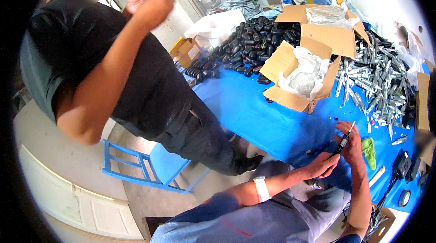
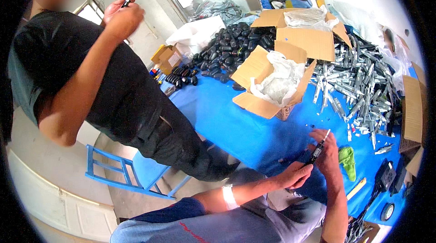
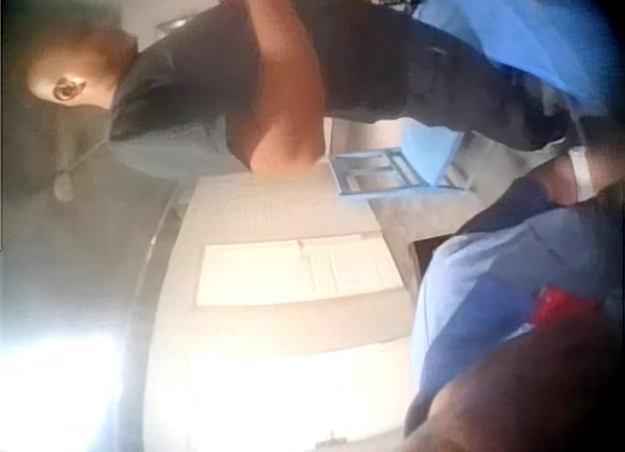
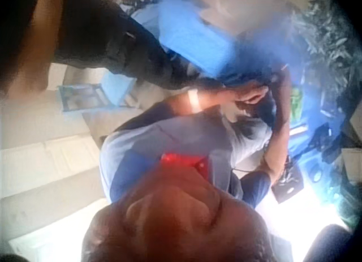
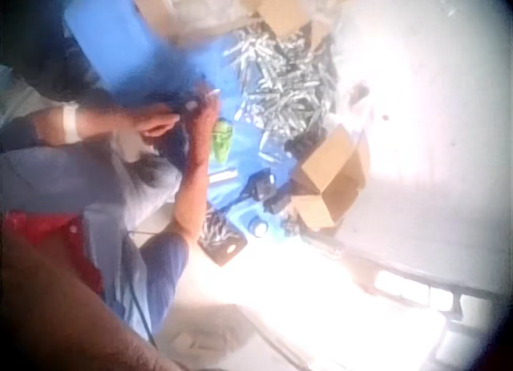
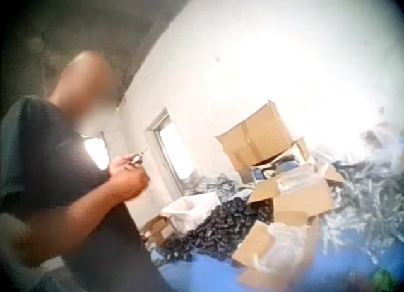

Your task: The person disassembles and cleans an electronic device component using a small screwdriver and a green cloth while sitting at a table.

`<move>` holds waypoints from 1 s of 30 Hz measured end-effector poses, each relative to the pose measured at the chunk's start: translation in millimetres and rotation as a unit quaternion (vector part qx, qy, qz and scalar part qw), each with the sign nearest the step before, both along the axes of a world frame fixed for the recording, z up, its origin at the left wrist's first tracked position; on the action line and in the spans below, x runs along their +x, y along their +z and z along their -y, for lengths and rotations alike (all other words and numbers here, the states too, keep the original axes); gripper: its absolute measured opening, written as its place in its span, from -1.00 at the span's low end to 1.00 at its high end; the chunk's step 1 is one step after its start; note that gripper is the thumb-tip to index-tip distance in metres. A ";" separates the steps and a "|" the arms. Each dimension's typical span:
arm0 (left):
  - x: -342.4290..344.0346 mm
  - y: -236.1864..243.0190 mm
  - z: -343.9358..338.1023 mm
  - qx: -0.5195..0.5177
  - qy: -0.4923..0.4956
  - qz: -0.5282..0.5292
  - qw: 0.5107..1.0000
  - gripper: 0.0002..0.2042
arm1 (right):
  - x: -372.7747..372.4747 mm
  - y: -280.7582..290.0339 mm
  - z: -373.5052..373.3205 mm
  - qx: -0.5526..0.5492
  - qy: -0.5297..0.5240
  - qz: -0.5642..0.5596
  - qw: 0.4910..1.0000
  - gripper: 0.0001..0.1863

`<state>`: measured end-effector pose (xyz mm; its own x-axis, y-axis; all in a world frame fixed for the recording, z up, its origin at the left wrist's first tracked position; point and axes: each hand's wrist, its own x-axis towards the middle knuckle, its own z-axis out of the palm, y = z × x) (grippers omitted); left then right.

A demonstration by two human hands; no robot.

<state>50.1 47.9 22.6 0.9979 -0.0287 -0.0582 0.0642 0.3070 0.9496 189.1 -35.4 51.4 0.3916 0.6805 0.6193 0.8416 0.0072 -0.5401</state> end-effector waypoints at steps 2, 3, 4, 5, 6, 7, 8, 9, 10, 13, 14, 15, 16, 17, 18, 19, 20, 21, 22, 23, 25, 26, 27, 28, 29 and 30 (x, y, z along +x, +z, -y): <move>0.6 2.4 3.6 -0.002 0.012 0.010 1.000 -0.48 | -4.4 3.0 -5.1 -0.043 0.028 0.057 0.997 -0.57; 2.9 4.6 6.9 0.001 0.010 0.016 1.000 -0.48 | -4.2 0.0 -5.6 -0.050 0.032 0.094 0.994 -0.55; 5.3 7.5 9.7 0.005 0.008 0.023 1.000 -0.48 | -3.0 -1.5 -5.8 -0.072 0.032 0.108 0.991 -0.55; 3.9 8.1 11.6 0.024 0.023 0.020 0.999 -0.48 | -4.0 -9.0 -9.6 -0.093 0.039 0.116 0.988 -0.55; 2.4 10.7 14.6 0.042 0.037 0.017 0.998 -0.48 | -5.4 -16.7 -13.4 -0.114 0.045 0.124 0.985 -0.55; 1.5 11.5 16.6 0.062 0.051 0.015 0.997 -0.48 | -5.6 -26.5 -16.3 -0.122 0.047 0.122 0.984 -0.55; 1.7 9.4 17.8 0.072 0.060 0.022 0.995 -0.48 | -3.6 -31.7 -17.4 -0.118 0.059 0.125 0.983 -0.56; 2.4 8.0 18.7 0.082 0.069 0.030 0.994 -0.48 | -1.4 -35.0 -18.1 -0.114 0.072 0.129 0.983 -0.56; 3.4 6.6 19.6 0.092 0.077 0.038 0.992 -0.48 | -0.2 -38.4 -18.1 -0.109 0.083 0.133 0.982 -0.57; 0.4 4.2 19.1 0.112 0.099 0.047 0.988 -0.49 | -6.8 -36.7 -12.8 -0.109 0.106 0.129 0.980 -0.61; -0.5 5.7 19.5 0.117 0.109 0.038 0.986 -0.49 | -8.6 -36.6 -11.5 -0.100 0.104 0.135 0.980 -0.62; -0.8 7.6 18.8 0.144 0.120 0.060 0.981 -0.48 | -10.1 -36.7 -9.6 -0.091 0.102 0.140 0.981 -0.64; -1.0 9.3 17.7 0.170 0.130 0.082 0.973 -0.48 | -11.2 -36.6 -8.4 -0.082 0.099 0.146 0.981 -0.65; -2.5 11.0 16.0 0.171 0.130 0.078 0.973 -0.47 | -10.8 -39.8 -10.0 -0.066 0.095 0.148 0.982 -0.66; -4.1 13.1 14.4 0.172 0.131 0.074 0.974 -0.47 | -10.9 -37.8 -11.0 -0.039 0.095 0.140 0.985 -0.68; -4.3 24.8 13.9 0.147 0.111 0.051 0.982 -0.46 | -7.6 -30.7 -6.8 -0.012 0.084 0.139 0.987 -0.71; -10.6 28.5 10.4 0.123 0.106 0.015 0.987 -0.46 | -6.8 -29.4 -8.5 -0.023 0.067 0.133 0.989 -0.71; -14.5 26.9 3.9 0.129 0.105 -0.009 0.986 -0.45 | -5.2 -27.6 -9.2 -0.034 0.050 0.127 0.990 -0.71; -17.8 29.3 -0.5 0.141 0.125 -0.011 0.982 -0.45 | -4.6 -27.0 -9.7 -0.045 0.033 0.121 0.991 -0.72; -16.1 33.5 -2.7 0.136 0.137 -0.024 0.981 -0.46 | -2.1 -23.6 -7.2 -0.024 -0.025 0.155 0.987 -0.71; -11.3 38.7 -5.3 0.117 0.157 -0.039 0.980 -0.47 | 0.3 -14.1 -3.0 -0.003 -0.088 0.111 0.990 -0.69; -9.6 40.5 -6.5 0.105 0.169 -0.041 0.979 -0.47 | 0.9 -10.1 -1.5 0.009 -0.117 0.088 0.989 -0.67; -8.6 41.3 -7.0 0.093 0.180 -0.043 0.978 -0.48 | 2.2 -6.3 1.6 0.014 -0.139 0.081 0.987 -0.63; -8.0 40.6 -7.1 0.087 0.192 -0.048 0.976 -0.48 | 3.3 -5.7 2.8 0.041 -0.159 0.050 0.985 -0.61; -7.6 38.7 -7.4 0.082 0.203 -0.053 0.974 -0.49 | 3.8 -6.4 4.2 0.068 -0.180 0.018 0.981 -0.60; -7.0 36.2 -7.9 0.076 0.214 -0.058 0.972 -0.49 | 4.7 -6.5 5.9 0.094 -0.200 -0.013 0.975 -0.59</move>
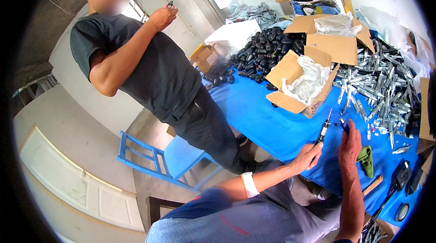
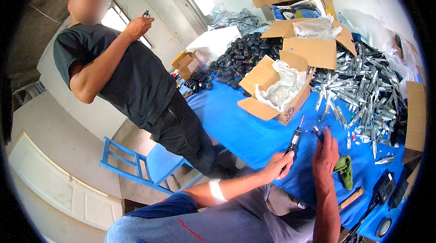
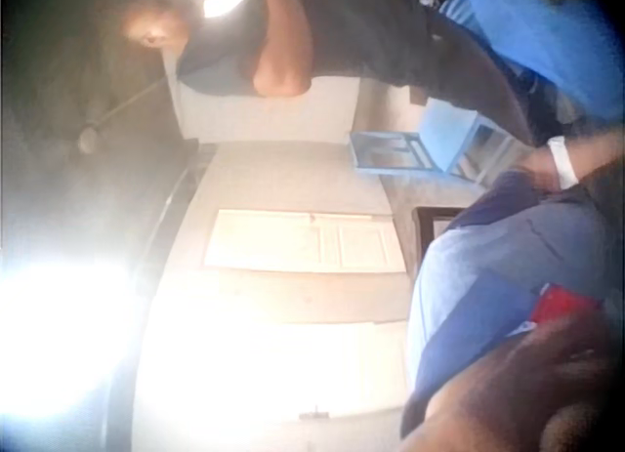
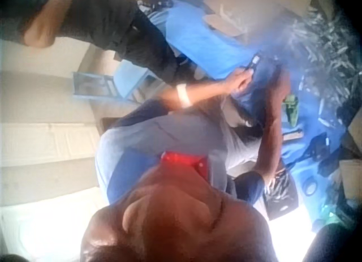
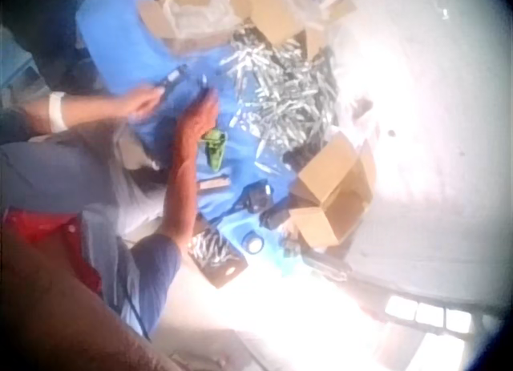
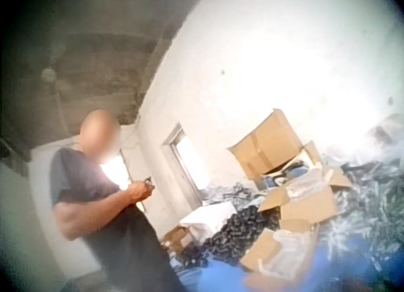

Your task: The person disassembles and cleans an electronic device component using a small screwdriver and a green cloth while sitting at a table.

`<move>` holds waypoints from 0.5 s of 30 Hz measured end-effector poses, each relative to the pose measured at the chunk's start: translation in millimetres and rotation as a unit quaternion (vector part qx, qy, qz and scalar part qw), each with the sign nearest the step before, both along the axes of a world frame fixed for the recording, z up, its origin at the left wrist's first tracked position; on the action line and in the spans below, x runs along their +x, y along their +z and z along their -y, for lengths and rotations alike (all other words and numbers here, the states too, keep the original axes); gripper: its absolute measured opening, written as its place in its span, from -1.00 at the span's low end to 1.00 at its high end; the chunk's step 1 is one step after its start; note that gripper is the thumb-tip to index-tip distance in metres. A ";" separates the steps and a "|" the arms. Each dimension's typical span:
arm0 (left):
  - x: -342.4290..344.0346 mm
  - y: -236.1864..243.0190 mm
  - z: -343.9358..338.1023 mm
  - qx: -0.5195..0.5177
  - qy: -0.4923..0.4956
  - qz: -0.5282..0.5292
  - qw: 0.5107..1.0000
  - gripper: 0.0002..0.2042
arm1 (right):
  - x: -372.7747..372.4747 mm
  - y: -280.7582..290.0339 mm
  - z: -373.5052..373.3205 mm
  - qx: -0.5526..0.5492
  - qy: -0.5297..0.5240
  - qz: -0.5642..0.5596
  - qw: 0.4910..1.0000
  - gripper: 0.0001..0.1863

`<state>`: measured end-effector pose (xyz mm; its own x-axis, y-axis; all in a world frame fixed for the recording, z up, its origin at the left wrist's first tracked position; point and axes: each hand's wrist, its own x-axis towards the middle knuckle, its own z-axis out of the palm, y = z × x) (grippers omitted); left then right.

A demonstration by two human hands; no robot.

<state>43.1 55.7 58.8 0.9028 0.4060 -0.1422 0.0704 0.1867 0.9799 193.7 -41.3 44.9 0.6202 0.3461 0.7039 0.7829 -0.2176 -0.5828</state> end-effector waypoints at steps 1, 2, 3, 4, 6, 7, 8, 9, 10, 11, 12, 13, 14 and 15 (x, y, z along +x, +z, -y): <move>0.6 -3.7 -1.2 -0.010 0.001 -0.002 1.000 -0.49 | 1.5 2.2 3.3 0.040 0.005 0.003 0.999 -0.60; 1.5 -8.9 -2.5 -0.020 0.001 -0.003 1.000 -0.50 | 2.9 2.6 6.1 0.061 0.006 -0.034 0.998 -0.61; 2.7 -13.6 -3.3 -0.031 0.002 -0.005 1.000 -0.51 | 4.4 2.5 8.4 0.082 0.008 -0.070 0.994 -0.62; 4.3 -18.3 -3.6 -0.040 0.007 -0.011 0.999 -0.51 | 5.9 2.5 10.8 0.103 0.009 -0.106 0.989 -0.63; 7.0 -22.8 -2.7 -0.057 0.017 -0.025 0.998 -0.53 | 13.8 -0.4 16.0 0.136 -0.001 -0.071 0.988 -0.70; 8.9 -24.7 -2.8 -0.059 0.018 -0.023 0.998 -0.53 | 19.6 -3.8 18.5 0.157 -0.006 -0.067 0.985 -0.71; 10.9 -24.1 -2.9 -0.062 0.018 -0.021 0.998 -0.54 | 22.9 -5.8 20.9 0.177 -0.012 -0.063 0.982 -0.73; 12.5 -24.2 -2.4 -0.065 0.019 -0.019 0.998 -0.55 | 24.2 -0.7 27.1 0.191 0.001 -0.127 0.973 -0.78; 14.3 -25.5 -0.6 -0.055 0.015 -0.018 0.998 -0.55 | 29.2 -4.1 30.2 0.234 -0.010 -0.166 0.958 -0.81; 17.6 -25.9 1.2 -0.045 0.010 -0.015 0.999 -0.56 | 35.3 -4.3 33.4 0.269 -0.011 -0.174 0.947 -0.82; 20.0 -26.5 2.7 -0.034 0.006 -0.013 0.999 -0.56 | 40.8 -3.6 36.8 0.304 -0.012 -0.181 0.935 -0.84; 20.7 -27.2 3.9 -0.021 0.000 -0.008 1.000 -0.56 | 45.1 -2.1 39.8 0.319 -0.018 -0.180 0.930 -0.85; 20.8 -28.2 5.4 -0.008 -0.007 -0.003 1.000 -0.57 | 48.9 -0.3 42.7 0.334 -0.023 -0.179 0.925 -0.85; 20.8 -29.5 6.9 0.005 -0.014 0.003 1.000 -0.57 | 52.5 -0.1 45.2 0.349 -0.028 -0.178 0.920 -0.86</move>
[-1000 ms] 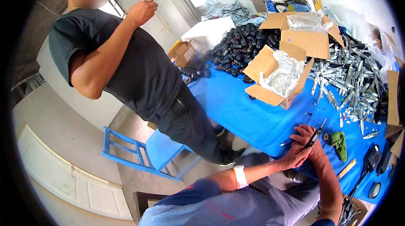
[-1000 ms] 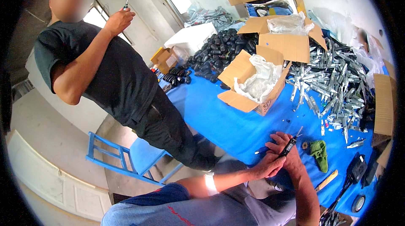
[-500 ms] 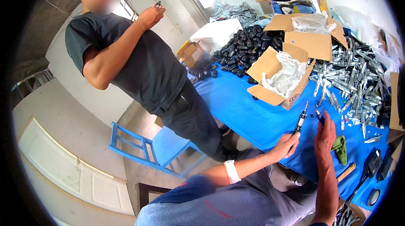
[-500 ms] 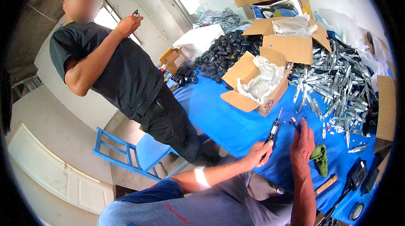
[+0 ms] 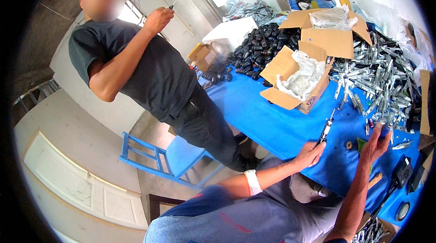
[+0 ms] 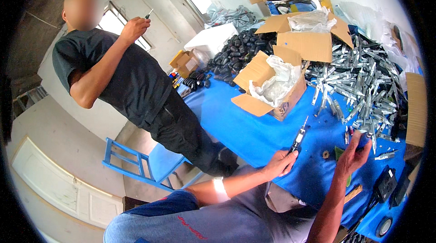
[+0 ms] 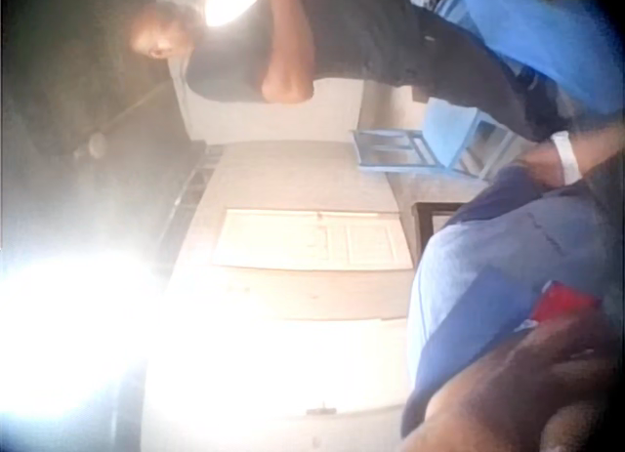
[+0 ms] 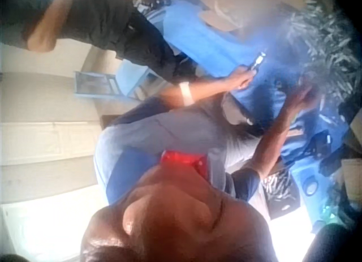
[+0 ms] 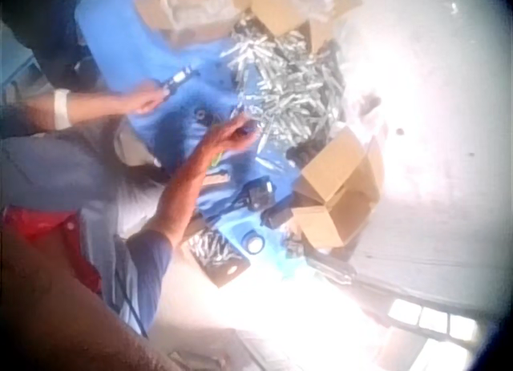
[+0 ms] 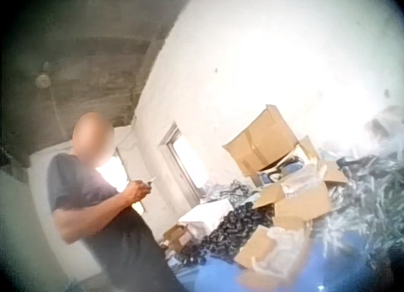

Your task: The person disassembles and cleans an electronic device component using a small screwdriver and a green cloth while sitting at a table.

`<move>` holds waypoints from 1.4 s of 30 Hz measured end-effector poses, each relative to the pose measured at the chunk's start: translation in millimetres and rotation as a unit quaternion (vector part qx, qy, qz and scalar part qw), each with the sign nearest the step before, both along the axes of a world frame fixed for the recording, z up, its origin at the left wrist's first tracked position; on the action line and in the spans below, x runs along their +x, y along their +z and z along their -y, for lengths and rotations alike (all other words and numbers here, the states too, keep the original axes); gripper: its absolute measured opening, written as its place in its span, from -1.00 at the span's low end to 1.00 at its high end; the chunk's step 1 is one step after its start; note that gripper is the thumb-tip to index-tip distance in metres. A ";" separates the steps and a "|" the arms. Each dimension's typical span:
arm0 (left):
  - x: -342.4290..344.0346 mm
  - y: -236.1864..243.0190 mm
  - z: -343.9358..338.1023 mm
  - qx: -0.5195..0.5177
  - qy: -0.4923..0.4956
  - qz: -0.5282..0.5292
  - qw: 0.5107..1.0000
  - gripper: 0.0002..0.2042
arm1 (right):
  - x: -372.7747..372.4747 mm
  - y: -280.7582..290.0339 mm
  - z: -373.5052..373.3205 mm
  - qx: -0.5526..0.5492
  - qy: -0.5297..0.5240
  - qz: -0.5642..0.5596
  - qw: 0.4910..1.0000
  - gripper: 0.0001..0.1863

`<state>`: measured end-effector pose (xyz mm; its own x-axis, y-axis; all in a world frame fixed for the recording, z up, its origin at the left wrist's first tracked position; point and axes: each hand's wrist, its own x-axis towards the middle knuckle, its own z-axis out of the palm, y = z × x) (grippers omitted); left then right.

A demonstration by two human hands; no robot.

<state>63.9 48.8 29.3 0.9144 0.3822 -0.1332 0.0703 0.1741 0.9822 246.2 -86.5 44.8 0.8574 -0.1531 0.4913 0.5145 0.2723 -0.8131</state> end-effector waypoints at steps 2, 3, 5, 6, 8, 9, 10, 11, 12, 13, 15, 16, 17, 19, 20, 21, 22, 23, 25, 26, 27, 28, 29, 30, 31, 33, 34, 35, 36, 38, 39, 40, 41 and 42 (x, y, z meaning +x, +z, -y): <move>-0.4 -8.2 0.0 0.011 -0.008 0.008 1.000 -0.57 | 5.1 -3.7 8.3 0.028 0.031 -0.054 0.998 -0.87; -1.2 -11.5 -0.8 0.016 -0.011 0.013 1.000 -0.57 | 3.9 -0.8 10.2 0.042 0.048 -0.081 0.995 -0.87; -1.2 -11.5 -0.4 0.001 -0.005 0.003 1.000 -0.56 | 2.4 7.2 3.7 0.095 -0.006 -0.075 0.993 -0.83; -1.1 -8.0 0.3 -0.006 -0.002 -0.001 1.000 -0.55 | 2.7 9.4 4.5 0.104 -0.007 -0.075 0.992 -0.82; -3.4 -1.7 1.0 -0.014 -0.010 -0.006 1.000 -0.54 | -1.8 20.3 6.2 0.098 -0.006 -0.096 0.991 -0.78; -4.8 0.4 0.5 -0.017 -0.014 -0.008 1.000 -0.53 | 2.3 14.7 8.4 0.086 -0.003 -0.078 0.993 -0.78; -6.1 0.0 0.4 -0.009 -0.017 -0.009 1.000 -0.53 | 10.9 2.4 13.8 0.074 0.000 -0.061 0.995 -0.78; -7.5 -1.0 0.8 -0.002 -0.021 -0.010 1.000 -0.52 | 12.4 1.9 14.0 0.061 0.004 -0.043 0.997 -0.78; -9.0 -1.6 0.2 0.004 -0.024 -0.011 1.000 -0.52 | 11.3 5.8 13.7 0.046 -0.014 -0.055 0.997 -0.72; -11.1 -2.0 -0.5 0.003 -0.031 -0.002 1.000 -0.51 | 11.5 6.9 12.7 0.039 -0.026 -0.050 0.998 -0.71; -13.1 8.5 3.8 0.001 -0.050 0.016 0.999 -0.51 | 16.8 5.7 19.2 0.027 -0.056 -0.037 0.997 -0.69; -13.3 12.3 5.0 0.021 -0.056 0.028 0.998 -0.50 | 22.3 -0.1 29.0 0.002 -0.067 -0.073 0.995 -0.67; -14.4 11.8 3.7 0.016 -0.062 0.027 0.998 -0.50 | 25.9 -2.0 30.0 -0.018 -0.097 -0.061 0.993 -0.67; -15.2 10.9 1.5 0.006 -0.076 0.026 0.997 -0.50 | 30.0 -2.2 31.2 -0.057 -0.157 -0.038 0.985 -0.64; -17.1 10.7 1.5 -0.012 -0.076 0.015 0.997 -0.51 | 25.7 1.8 34.3 -0.102 -0.139 -0.064 0.983 -0.60; -18.1 9.6 0.5 -0.013 -0.078 0.017 0.997 -0.52 | 22.0 7.5 34.3 -0.122 -0.144 -0.060 0.980 -0.59; -18.5 8.5 -0.7 -0.013 -0.080 0.020 0.996 -0.52 | 14.9 14.0 33.3 -0.141 -0.149 -0.057 0.977 -0.59; -17.6 7.2 -0.8 -0.014 -0.085 0.024 0.996 -0.53 | 9.0 21.5 33.7 -0.162 -0.157 -0.052 0.973 -0.59; -16.4 5.6 -2.0 -0.008 -0.087 0.018 0.996 -0.53 | 4.7 23.5 37.6 -0.173 -0.150 -0.036 0.973 -0.58; -16.5 5.5 -2.4 -0.004 -0.087 0.013 0.996 -0.53 | 3.2 23.3 39.4 -0.181 -0.152 -0.030 0.971 -0.59; -16.8 5.4 -2.7 0.001 -0.087 0.009 0.996 -0.53 | 1.4 22.9 41.7 -0.188 -0.155 -0.024 0.970 -0.59; -17.1 4.9 -2.4 -0.006 -0.086 0.005 0.996 -0.53 | -1.6 22.6 46.4 -0.176 -0.108 -0.068 0.976 -0.62; -16.2 4.0 -1.9 -0.013 -0.086 0.003 0.996 -0.53 | -4.8 22.5 52.4 -0.164 -0.063 -0.110 0.978 -0.64; -15.1 4.0 -2.1 -0.021 -0.086 0.000 0.996 -0.53 | -8.0 23.0 52.0 -0.140 -0.033 -0.125 0.982 -0.66; -14.5 4.8 -3.3 -0.020 -0.091 0.005 0.996 -0.53 | -10.5 23.4 50.7 -0.116 -0.004 -0.141 0.983 -0.68; -15.5 7.2 -4.5 -0.018 -0.102 0.012 0.995 -0.53 | -22.4 24.1 41.1 -0.047 0.026 -0.119 0.991 -0.71; -15.8 7.0 -5.0 -0.016 -0.102 0.008 0.995 -0.53 | -29.5 28.1 38.9 -0.036 0.033 -0.155 0.987 -0.68; -16.9 8.2 -5.1 -0.012 -0.101 0.003 0.995 -0.52 | -30.5 25.0 39.6 -0.033 0.051 -0.158 0.986 -0.68; -17.7 9.1 -4.9 -0.008 -0.101 -0.002 0.995 -0.52 | -33.4 18.5 42.7 -0.031 0.069 -0.160 0.984 -0.67; -17.8 9.7 -3.6 -0.009 -0.102 -0.012 0.995 -0.52 | -37.3 6.4 56.7 -0.063 0.125 -0.148 0.979 -0.64; -17.5 9.7 -3.0 -0.010 -0.103 -0.017 0.994 -0.52 | -39.6 1.5 59.6 -0.066 0.135 -0.125 0.981 -0.62; -17.0 9.6 -2.4 -0.018 -0.100 -0.017 0.995 -0.52 | -42.6 -2.0 60.9 -0.070 0.144 -0.102 0.982 -0.60; -16.4 9.2 -1.3 -0.026 -0.098 -0.018 0.995 -0.53 | -45.9 -4.0 62.8 -0.075 0.153 -0.080 0.982 -0.58; -15.9 8.4 0.0 -0.035 -0.096 -0.020 0.995 -0.53 | -49.9 -3.4 65.5 -0.088 0.186 -0.080 0.975 -0.51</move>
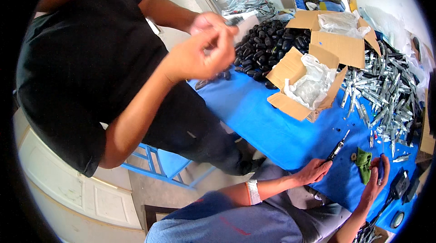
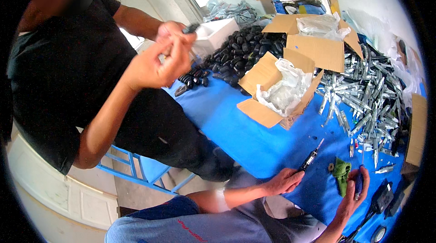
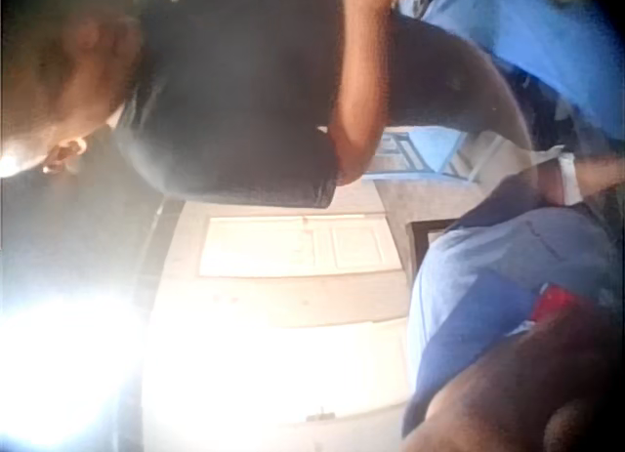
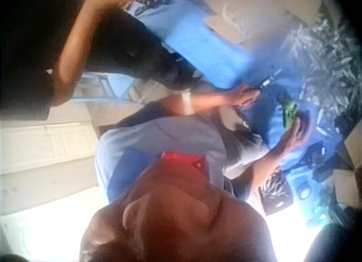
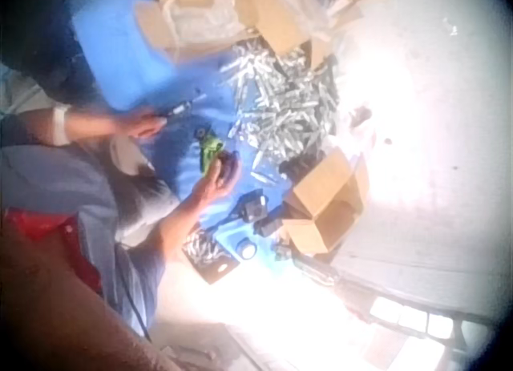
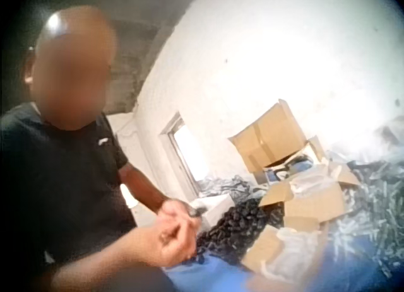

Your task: The person disassembles and cleans an electronic device component using a small screwdriver and a green cloth while sitting at a table.

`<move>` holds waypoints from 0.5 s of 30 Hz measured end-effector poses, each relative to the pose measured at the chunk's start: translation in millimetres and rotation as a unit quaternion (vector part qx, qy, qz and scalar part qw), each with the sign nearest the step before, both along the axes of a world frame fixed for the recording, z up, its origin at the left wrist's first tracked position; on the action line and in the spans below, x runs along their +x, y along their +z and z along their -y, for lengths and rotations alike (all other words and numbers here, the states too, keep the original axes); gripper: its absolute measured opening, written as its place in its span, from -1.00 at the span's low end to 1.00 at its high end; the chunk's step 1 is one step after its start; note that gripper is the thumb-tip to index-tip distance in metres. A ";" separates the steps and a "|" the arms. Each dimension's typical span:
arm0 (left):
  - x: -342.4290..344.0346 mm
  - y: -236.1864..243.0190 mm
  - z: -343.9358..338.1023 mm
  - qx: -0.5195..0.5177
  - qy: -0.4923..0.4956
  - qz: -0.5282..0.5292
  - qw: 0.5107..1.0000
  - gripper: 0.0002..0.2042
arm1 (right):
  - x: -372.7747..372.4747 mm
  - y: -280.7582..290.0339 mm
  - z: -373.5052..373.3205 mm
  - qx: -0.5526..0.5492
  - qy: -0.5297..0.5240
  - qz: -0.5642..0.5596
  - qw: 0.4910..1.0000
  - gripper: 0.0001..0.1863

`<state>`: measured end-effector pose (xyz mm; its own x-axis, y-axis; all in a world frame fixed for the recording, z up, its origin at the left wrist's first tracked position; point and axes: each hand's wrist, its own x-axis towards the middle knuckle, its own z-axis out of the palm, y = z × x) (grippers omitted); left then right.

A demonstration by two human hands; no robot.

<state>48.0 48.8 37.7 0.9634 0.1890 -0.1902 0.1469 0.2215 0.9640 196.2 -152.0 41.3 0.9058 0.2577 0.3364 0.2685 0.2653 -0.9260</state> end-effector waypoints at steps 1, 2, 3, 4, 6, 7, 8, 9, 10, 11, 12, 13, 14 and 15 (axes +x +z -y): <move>0.4 -0.8 0.2 0.007 -0.003 0.002 1.000 -0.53 | -2.4 0.8 1.1 0.012 0.024 0.015 1.000 -0.49; 0.6 -1.4 -0.1 0.012 -0.006 0.003 1.000 -0.53 | -4.1 2.3 1.9 0.021 0.047 0.029 0.998 -0.47; 1.4 -1.6 -0.6 0.017 -0.011 0.005 1.000 -0.53 | -6.1 4.2 2.2 0.030 0.069 0.044 0.996 -0.44; 3.6 -0.9 -2.6 0.014 -0.015 0.000 1.000 -0.54 | -9.6 7.5 0.0 0.037 0.052 0.036 0.997 -0.45; 0.3 0.5 -3.6 0.020 -0.002 0.000 1.000 -0.54 | -8.7 0.5 5.9 -0.081 0.018 0.038 0.996 -0.55; 1.1 -4.3 -5.3 0.016 -0.002 0.015 1.000 -0.54 | -7.7 -2.8 10.0 -0.144 -0.001 0.039 0.989 -0.60; -4.7 -1.0 -5.7 0.017 0.006 0.009 1.000 -0.54 | -10.3 -1.7 6.0 -0.197 -0.001 -0.020 0.980 -0.70; -5.5 1.4 -7.5 0.018 0.007 0.011 1.000 -0.53 | -10.7 -1.3 2.2 -0.249 -0.009 -0.073 0.966 -0.80; 0.4 -1.8 -8.3 0.021 -0.005 0.019 1.000 -0.54 | -5.6 -12.5 6.3 -0.295 -0.048 0.066 0.952 -0.84; 2.3 -0.9 -7.7 0.036 -0.009 0.019 0.999 -0.54 | -5.6 -12.2 8.3 -0.304 -0.062 0.085 0.947 -0.83; 3.5 0.6 -8.0 0.037 -0.015 0.010 0.999 -0.54 | -8.2 -9.3 6.3 -0.309 -0.077 0.104 0.942 -0.83; 4.2 -0.3 -7.2 0.041 -0.014 0.011 0.999 -0.54 | -9.8 -9.0 6.1 -0.314 -0.091 0.122 0.937 -0.83; 4.0 -2.1 -6.2 0.045 -0.011 0.012 0.999 -0.54 | -9.2 -11.7 8.0 -0.326 -0.092 0.140 0.930 -0.79; 3.9 -3.0 -5.4 0.050 -0.008 0.013 0.999 -0.55 | -10.3 -11.2 9.1 -0.327 -0.096 0.141 0.930 -0.77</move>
